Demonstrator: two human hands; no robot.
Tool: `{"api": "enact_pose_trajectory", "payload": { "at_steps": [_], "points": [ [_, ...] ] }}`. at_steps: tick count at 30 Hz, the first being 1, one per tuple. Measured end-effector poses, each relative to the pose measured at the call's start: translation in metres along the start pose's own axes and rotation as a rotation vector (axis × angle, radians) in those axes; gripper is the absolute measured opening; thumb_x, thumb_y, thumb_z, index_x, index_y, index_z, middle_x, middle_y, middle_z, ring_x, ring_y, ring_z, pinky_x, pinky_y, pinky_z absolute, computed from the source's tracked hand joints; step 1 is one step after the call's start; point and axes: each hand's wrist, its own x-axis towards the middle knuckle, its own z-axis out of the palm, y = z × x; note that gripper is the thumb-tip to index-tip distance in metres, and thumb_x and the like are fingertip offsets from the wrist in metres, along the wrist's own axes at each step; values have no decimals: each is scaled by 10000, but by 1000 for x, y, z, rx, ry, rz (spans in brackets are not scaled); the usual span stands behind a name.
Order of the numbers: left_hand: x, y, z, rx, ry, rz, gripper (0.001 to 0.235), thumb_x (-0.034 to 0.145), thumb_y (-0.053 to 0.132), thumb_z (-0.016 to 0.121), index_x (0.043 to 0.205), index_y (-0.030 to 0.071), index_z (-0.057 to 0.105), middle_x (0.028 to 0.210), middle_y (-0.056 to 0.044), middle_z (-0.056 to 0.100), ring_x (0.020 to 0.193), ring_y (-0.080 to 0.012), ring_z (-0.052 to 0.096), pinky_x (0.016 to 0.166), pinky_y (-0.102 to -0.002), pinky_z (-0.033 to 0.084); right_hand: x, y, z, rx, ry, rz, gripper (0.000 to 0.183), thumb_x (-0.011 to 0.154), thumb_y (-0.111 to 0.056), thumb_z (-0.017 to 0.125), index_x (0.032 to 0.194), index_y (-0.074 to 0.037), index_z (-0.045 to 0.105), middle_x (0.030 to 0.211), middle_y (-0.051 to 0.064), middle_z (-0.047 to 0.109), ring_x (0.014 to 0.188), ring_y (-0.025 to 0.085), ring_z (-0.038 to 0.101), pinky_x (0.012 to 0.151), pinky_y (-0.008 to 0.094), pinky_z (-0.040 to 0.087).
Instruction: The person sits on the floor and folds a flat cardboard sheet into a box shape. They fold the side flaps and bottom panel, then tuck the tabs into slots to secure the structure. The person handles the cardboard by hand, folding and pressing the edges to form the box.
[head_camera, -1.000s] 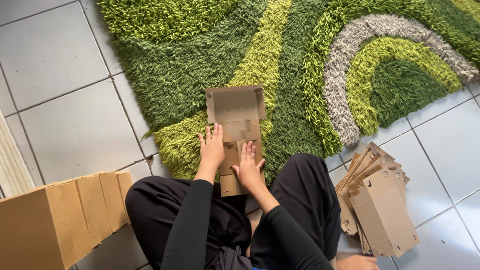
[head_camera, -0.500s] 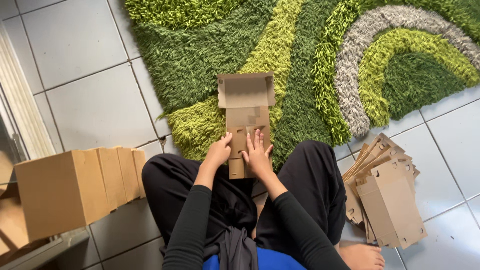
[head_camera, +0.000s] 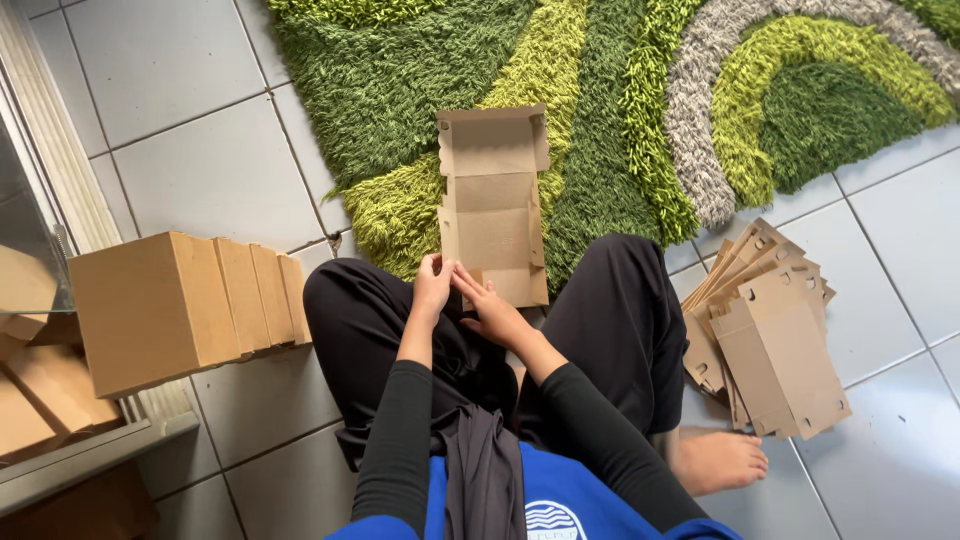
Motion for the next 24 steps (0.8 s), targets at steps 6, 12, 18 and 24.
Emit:
{"api": "enact_pose_trajectory", "payload": {
  "at_steps": [6, 12, 18, 24],
  "points": [
    [0, -4, 10, -236, 90, -54, 267, 882, 163, 617, 1095, 4, 591, 1031, -204, 631, 844, -303, 689, 700, -360, 613, -16, -31, -23, 313, 411, 80, 829, 722, 52, 720, 1383, -80, 238, 1485, 222, 189, 1313, 481, 317, 1072, 565, 352],
    [-20, 5, 1, -384, -67, -87, 266, 896, 83, 586, 1134, -34, 563, 1061, -202, 566, 866, -334, 685, 756, -397, 600, -6, 63, 20, -110, 379, 380, 888, 461, -434, 912, 1107, -86, 413, 1182, 86, 331, 1166, 386, 407, 1039, 626, 334],
    [-38, 26, -9, -456, -65, -74, 281, 924, 80, 546, 1155, -76, 512, 1056, -195, 535, 920, -389, 663, 807, -429, 579, -32, 21, -7, -113, 114, 440, 506, 668, -492, 792, 909, -108, 569, 1090, 50, 466, 1129, 307, 413, 1006, 650, 250],
    [-37, 7, -11, -11, -98, 87, 267, 789, 242, 740, 1012, 101, 697, 957, -43, 634, 897, -189, 684, 782, -315, 568, -16, 44, 21, -8, 429, 216, 364, 798, -509, 683, 655, -213, 526, 769, -45, 591, 814, 225, 613, 774, 387, 390]
  ]
}}
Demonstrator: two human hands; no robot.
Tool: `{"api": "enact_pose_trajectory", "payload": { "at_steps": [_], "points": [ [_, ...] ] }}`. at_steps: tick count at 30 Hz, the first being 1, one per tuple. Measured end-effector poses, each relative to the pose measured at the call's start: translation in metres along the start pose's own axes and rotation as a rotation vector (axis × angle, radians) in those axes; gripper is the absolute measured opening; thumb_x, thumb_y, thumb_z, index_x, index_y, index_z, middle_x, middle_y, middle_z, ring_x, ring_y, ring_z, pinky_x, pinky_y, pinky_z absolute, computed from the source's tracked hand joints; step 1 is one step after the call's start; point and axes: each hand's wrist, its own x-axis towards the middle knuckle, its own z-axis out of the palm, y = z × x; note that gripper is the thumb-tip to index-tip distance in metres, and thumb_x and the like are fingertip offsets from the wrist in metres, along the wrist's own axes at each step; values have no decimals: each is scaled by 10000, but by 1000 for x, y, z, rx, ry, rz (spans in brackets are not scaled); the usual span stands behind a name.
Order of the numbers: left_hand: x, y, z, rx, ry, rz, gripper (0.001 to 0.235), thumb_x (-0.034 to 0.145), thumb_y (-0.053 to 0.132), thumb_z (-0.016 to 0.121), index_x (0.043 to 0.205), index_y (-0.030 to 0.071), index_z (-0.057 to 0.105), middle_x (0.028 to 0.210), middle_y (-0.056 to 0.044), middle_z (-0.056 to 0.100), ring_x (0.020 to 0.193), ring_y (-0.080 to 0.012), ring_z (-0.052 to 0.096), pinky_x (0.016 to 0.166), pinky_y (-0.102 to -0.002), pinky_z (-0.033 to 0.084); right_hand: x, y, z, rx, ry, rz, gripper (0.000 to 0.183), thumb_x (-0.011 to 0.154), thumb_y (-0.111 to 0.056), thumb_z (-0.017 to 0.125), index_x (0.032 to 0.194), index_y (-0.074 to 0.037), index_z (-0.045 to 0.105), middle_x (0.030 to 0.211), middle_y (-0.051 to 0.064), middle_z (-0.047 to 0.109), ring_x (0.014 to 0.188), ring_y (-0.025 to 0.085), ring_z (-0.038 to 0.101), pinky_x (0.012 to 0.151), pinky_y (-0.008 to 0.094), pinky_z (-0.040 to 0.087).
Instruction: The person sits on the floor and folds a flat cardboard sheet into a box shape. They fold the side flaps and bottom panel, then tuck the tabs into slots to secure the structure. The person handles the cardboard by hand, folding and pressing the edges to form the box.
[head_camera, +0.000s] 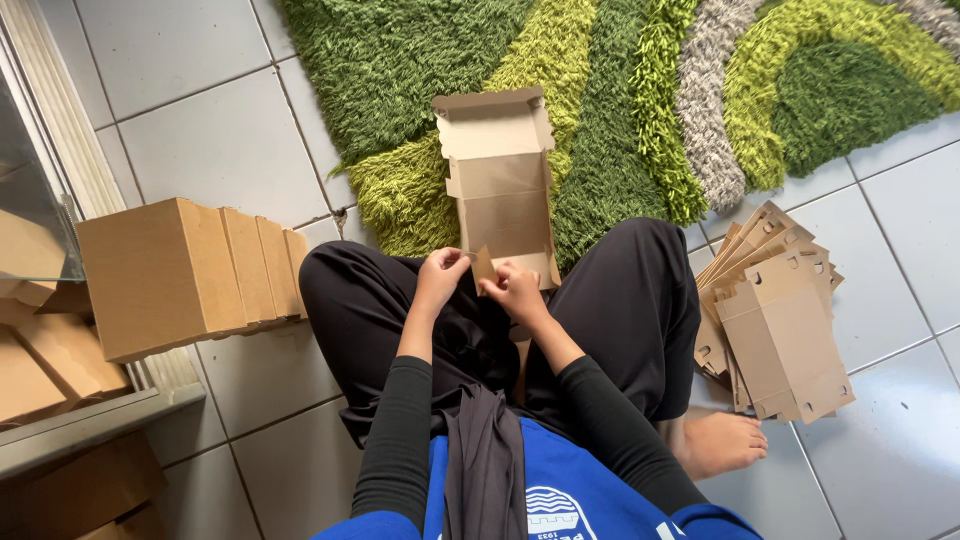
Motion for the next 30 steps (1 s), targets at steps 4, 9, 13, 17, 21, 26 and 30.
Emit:
{"api": "enact_pose_trajectory", "payload": {
  "at_steps": [4, 9, 13, 17, 21, 26, 30],
  "points": [
    [-19, 17, 4, 143, -75, 46, 267, 791, 316, 723, 980, 128, 705, 1021, -17, 609, 965, -173, 653, 830, -306, 542, 8, -12, -17, 384, 138, 92, 323, 844, -364, 730, 657, -123, 625, 821, 63, 611, 813, 308, 629, 728, 367, 495],
    [-32, 33, 6, 220, -76, 184, 215, 788, 267, 708, 896, 82, 687, 969, -50, 566, 964, -225, 617, 824, -293, 554, 11, -15, -18, 540, 158, 173, 284, 849, -410, 736, 703, -168, 704, 791, 15, 612, 724, 165, 600, 722, 262, 449],
    [-28, 30, 8, 221, -53, 188, 204, 788, 249, 699, 884, 71, 676, 960, -53, 556, 958, -220, 610, 818, -282, 554, 12, -17, -18, 536, 170, 176, 280, 845, -419, 741, 716, -172, 713, 789, 15, 606, 710, 162, 595, 704, 264, 450],
    [-29, 33, 7, 228, -24, 202, 194, 809, 213, 648, 862, 27, 633, 970, -92, 555, 953, -243, 615, 799, -272, 557, 12, -23, -21, 568, 193, 170, 292, 847, -378, 747, 706, -126, 705, 776, 43, 592, 710, 180, 586, 712, 279, 451],
    [-34, 37, 5, 299, -48, 206, 201, 805, 231, 655, 868, 40, 637, 975, -83, 560, 957, -246, 621, 804, -276, 566, 12, -23, -19, 545, 190, 149, 280, 841, -370, 752, 717, -122, 712, 769, 56, 594, 702, 201, 596, 704, 296, 458],
    [-43, 50, 3, 327, -26, 229, 187, 802, 232, 648, 860, 55, 634, 968, -71, 565, 937, -233, 628, 796, -276, 568, 12, -26, -22, 539, 186, 143, 242, 827, -363, 760, 733, -143, 724, 774, 48, 601, 697, 192, 592, 715, 286, 444],
    [-38, 42, 4, 343, -2, 264, 197, 823, 251, 645, 860, 57, 631, 964, -57, 565, 910, -217, 636, 769, -269, 567, 13, -28, -25, 511, 133, 124, 126, 818, -346, 756, 816, -219, 757, 821, -10, 616, 752, 149, 604, 798, 258, 418]
  ]
}}
